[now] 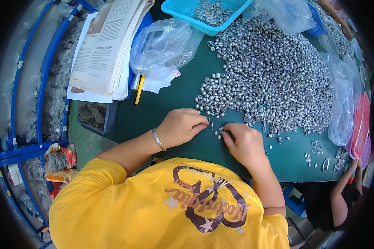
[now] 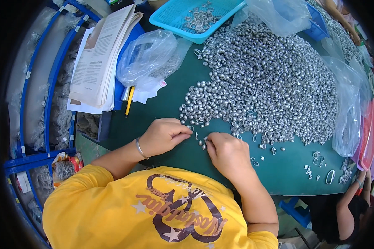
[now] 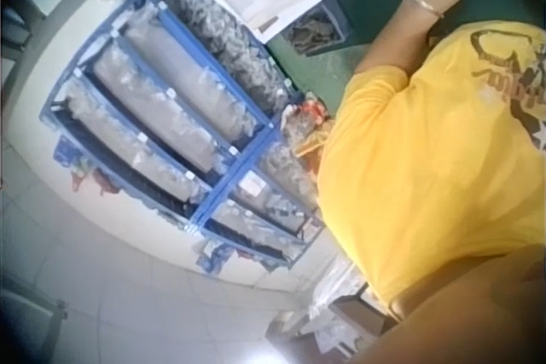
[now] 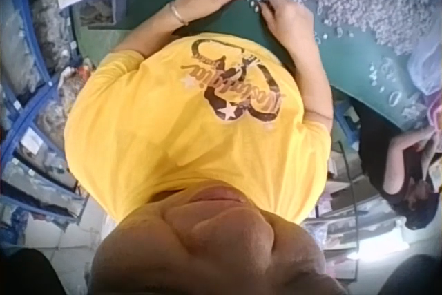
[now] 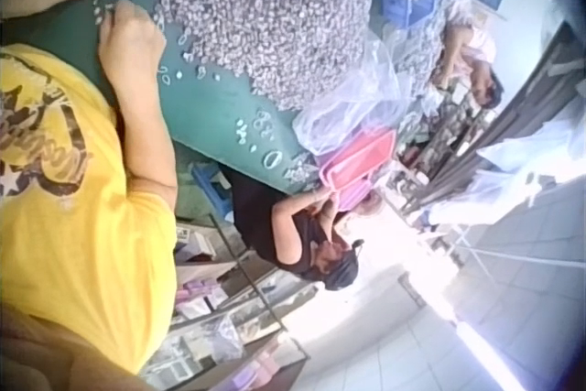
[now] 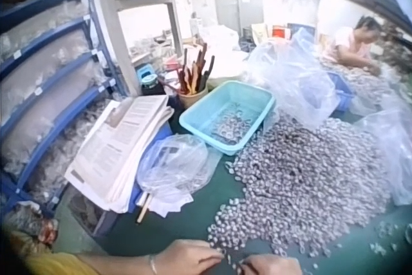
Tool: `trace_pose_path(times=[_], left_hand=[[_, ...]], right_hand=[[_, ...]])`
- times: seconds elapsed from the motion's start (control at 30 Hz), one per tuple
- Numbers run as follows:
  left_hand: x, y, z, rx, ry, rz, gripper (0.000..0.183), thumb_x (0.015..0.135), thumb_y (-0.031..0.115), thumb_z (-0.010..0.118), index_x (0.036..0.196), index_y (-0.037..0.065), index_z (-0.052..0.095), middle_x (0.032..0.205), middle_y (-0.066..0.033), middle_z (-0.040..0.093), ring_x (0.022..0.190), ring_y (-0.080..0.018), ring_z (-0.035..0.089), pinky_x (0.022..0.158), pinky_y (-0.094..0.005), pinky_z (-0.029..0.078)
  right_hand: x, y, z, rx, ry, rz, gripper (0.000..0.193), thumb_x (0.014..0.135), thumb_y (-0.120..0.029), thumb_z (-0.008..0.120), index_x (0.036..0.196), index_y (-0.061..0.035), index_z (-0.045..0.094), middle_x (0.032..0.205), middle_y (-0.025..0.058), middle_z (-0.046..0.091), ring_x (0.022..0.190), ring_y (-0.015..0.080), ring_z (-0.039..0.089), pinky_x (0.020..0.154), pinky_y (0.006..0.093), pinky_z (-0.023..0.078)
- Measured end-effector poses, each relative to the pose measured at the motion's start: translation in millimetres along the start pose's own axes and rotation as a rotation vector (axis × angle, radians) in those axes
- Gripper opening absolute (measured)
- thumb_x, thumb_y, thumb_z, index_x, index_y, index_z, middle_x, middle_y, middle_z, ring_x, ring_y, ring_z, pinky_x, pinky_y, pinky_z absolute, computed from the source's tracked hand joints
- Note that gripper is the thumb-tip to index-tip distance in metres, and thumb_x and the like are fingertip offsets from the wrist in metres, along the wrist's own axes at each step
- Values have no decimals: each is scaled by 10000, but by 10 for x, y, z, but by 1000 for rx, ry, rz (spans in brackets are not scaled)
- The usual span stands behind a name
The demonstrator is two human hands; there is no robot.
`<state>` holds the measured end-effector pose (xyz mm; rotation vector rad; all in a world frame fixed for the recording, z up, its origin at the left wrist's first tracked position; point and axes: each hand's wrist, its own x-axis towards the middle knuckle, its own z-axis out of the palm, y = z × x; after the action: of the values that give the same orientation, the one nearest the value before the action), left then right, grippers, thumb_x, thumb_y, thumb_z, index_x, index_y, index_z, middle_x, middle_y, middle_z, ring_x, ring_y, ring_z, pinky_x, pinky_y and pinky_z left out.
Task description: The person sorts through a large pile of small silver-colored metal components on a green table, picking up individual pieces and moving them into smaller groups or containers.
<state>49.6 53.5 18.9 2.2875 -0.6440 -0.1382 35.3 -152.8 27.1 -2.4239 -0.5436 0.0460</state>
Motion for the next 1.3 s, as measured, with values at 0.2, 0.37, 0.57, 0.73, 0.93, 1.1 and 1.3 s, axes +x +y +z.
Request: trace_pose_path(times=[0.2,0.37,0.57,0.73,0.93,1.1,1.3], left_hand=[[32,-51,37,23,96,-33,99,717,99,651,807,57,653,702,-90,595,642,-241,580,580,-300,463],[78,-10,-14,2,78,-44,108,714,105,653,807,51,650,711,-90,596,647,-246,580,578,-304,466],[200,-17,117,59,154,58,90,700,89,656,785,61,640,691,-76,578,635,-241,573,561,-308,462],[232,-64,119,55,152,123,81,692,83,666,765,63,635,680,-64,574,618,-224,567,546,-292,455],[242,44,-65,-737,83,-332,60,804,62,589,823,6,602,621,32,505,582,-34,455,483,-191,371],[169,-128,-229,-1725,-38,-515,99,826,102,462,842,32,530,721,-53,497,533,-80,403,421,-167,311],[239,-224,-157,-1716,-55,-494,139,817,93,433,826,21,552,658,-24,447,497,-68,380,387,-165,279]], right_hand=[[176,-42,68,-98,57,-109,52,735,-102,609,779,-75,608,624,68,557,554,249,564,480,330,448],[236,-3,103,-131,31,-118,60,733,-94,588,789,-73,596,639,84,551,579,256,573,493,351,456],[114,65,-79,813,-44,261,61,785,-54,560,780,-15,607,615,25,559,478,122,498,419,258,386],[-14,334,-231,1595,-60,431,108,786,0,504,768,46,599,575,44,533,425,93,412,391,211,312],[186,96,-97,101,62,49,147,778,-65,579,908,-70,646,686,107,619,563,218,594,509,301,470],[197,127,-52,-34,71,-86,171,773,-82,575,937,-89,623,648,77,600,559,249,588,494,340,468],[315,178,66,-134,203,-84,80,767,-111,588,836,-84,618,619,73,578,519,248,570,469,337,459]])
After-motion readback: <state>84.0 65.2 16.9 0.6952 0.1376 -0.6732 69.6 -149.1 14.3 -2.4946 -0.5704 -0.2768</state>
